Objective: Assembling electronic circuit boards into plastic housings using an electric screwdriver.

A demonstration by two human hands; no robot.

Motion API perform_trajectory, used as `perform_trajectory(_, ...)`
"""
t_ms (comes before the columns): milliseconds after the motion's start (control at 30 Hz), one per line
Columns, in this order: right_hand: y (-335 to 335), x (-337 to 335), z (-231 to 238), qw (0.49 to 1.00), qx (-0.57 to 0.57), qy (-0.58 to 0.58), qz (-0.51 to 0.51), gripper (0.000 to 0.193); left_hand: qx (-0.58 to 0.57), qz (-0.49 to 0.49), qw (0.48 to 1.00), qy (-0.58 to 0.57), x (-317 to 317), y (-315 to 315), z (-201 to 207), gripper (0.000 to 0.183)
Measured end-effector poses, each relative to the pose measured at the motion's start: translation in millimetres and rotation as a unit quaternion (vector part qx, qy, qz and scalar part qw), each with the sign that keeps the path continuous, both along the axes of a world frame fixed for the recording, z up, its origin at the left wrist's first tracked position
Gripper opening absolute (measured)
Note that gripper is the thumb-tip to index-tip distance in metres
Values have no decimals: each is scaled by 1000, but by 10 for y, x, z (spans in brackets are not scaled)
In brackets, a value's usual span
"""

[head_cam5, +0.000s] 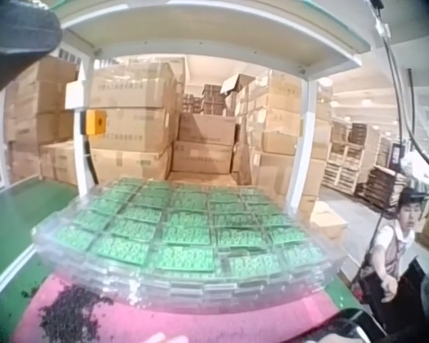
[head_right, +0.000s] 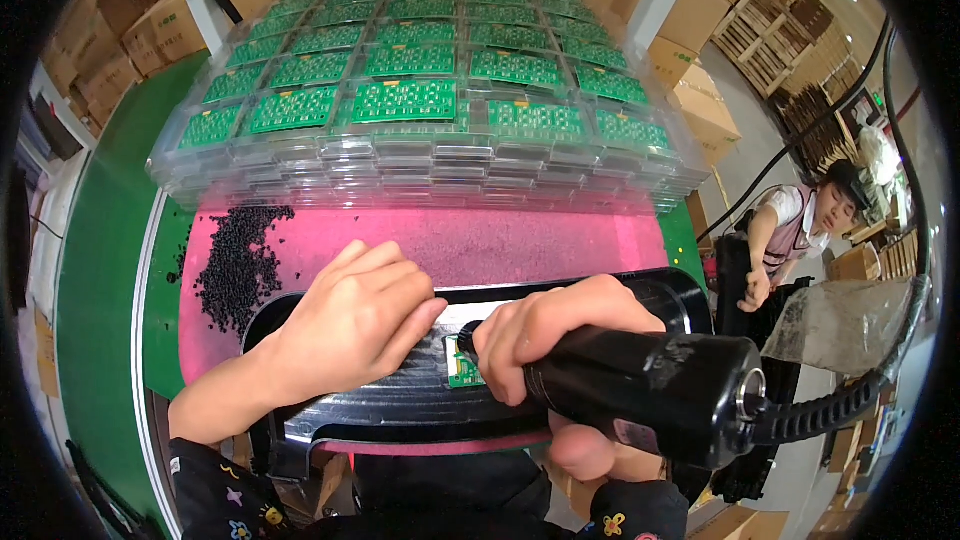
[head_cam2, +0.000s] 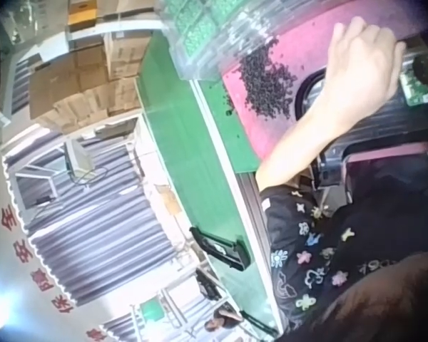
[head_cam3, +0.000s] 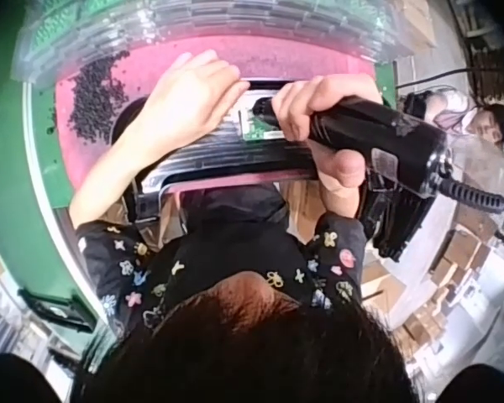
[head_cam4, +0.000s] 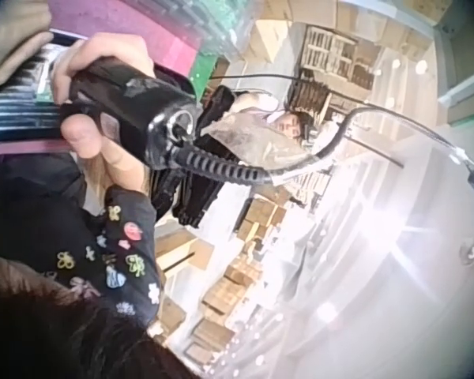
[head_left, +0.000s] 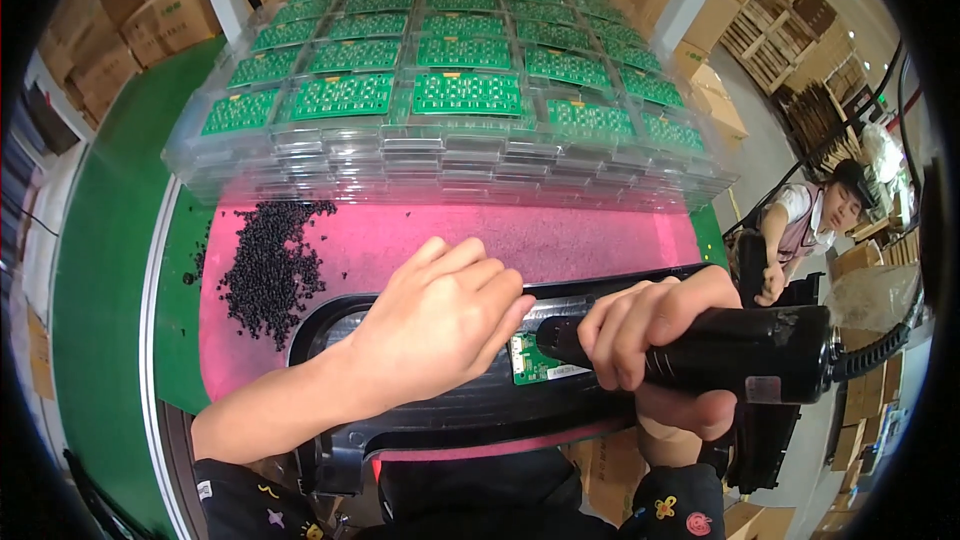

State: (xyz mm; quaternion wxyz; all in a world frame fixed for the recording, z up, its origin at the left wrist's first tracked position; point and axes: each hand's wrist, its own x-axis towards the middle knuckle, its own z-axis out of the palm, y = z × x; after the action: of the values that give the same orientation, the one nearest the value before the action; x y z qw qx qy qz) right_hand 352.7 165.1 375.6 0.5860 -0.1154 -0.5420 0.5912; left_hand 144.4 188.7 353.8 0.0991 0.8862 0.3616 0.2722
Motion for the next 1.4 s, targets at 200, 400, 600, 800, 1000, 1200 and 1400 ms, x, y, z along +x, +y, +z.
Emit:
perform_trajectory(200,-34,3,13,999,-44,-26,-1,60,-1,31,999,-27,23,2,-32,13)
perform_trajectory(400,30,-135,25,990,4,-114,-85,60,-20,1,1000,-16,-32,19,-63,12)
perform_trajectory(600,90,-244,7,987,-13,-134,-89,53,-9,3,1000,8,-36,12,-88,12)
perform_trajectory(800,132,-241,-30,995,-64,-71,8,48,-10,-10,1000,1,-69,-4,-84,13)
perform_trajectory(1000,192,-215,-72,996,-79,-46,14,44,-16,-21,1000,-2,-64,15,-88,12)
perform_trajectory(1200,234,-233,17,992,-68,-99,36,29,-17,-26,1000,4,-66,28,-61,12)
perform_trajectory(1400,171,-170,-62,997,-52,-58,24,29,-44,-47,997,33,-84,42,-64,19)
